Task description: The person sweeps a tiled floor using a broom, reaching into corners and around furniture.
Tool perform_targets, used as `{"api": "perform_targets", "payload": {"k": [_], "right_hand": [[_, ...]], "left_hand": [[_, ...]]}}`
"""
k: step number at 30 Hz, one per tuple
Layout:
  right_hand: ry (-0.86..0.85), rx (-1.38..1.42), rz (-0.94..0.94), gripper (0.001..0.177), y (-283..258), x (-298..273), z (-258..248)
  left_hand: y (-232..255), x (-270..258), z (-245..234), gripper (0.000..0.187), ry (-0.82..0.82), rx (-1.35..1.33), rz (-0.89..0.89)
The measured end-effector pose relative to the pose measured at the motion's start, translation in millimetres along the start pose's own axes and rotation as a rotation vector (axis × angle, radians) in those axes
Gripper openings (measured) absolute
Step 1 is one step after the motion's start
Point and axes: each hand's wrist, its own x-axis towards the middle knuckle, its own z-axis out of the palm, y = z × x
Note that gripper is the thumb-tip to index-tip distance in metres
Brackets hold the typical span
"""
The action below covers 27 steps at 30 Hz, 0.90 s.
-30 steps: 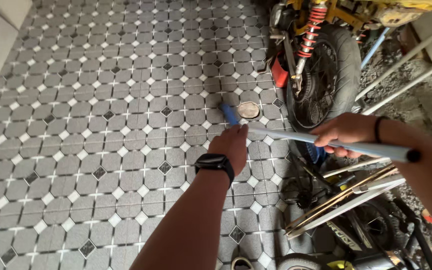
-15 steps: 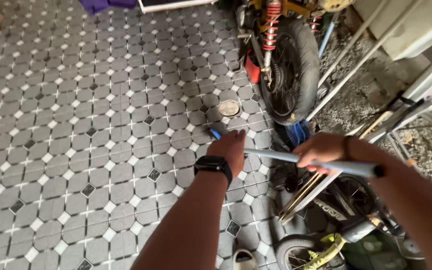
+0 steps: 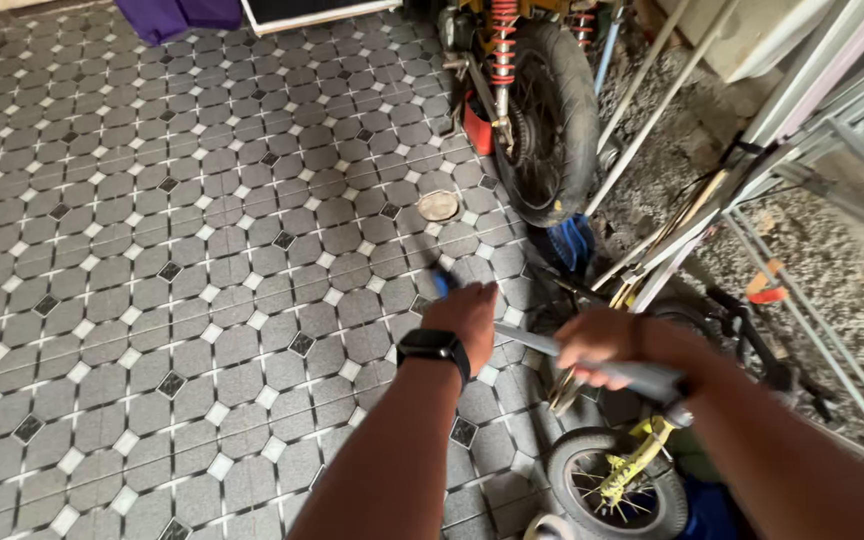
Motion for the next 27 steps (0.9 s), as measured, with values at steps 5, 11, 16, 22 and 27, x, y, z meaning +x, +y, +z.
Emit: {"api": "perform_targets", "payload": {"k": [5,11,16,22,27], "right_hand": [[0.144,0.145,0.106,0.033,-1,-45,-48],[0.187,0.089,0.067,0.017,5,5,1],[-0.078,0.063,0.059,0.017,-19,-17,32],[-0.025,-0.094,-0.119,0.016,-78,-7,-22],[0.087,-0.277,-0.261,0.030,-126,74,-40]], "left_hand": [[17,8,11,0.036,0.043,0.016,0.079],[14,-2,11,0.044,0.082,-0.033,0.036],[4,-13,15,0.046,-0.044,-0.041,-0.030],[-16,3,-1,0.043,0.043,-0.100,-0.034],[-35,0,-34,0.051,0.079,-0.026,-0.074]]}}
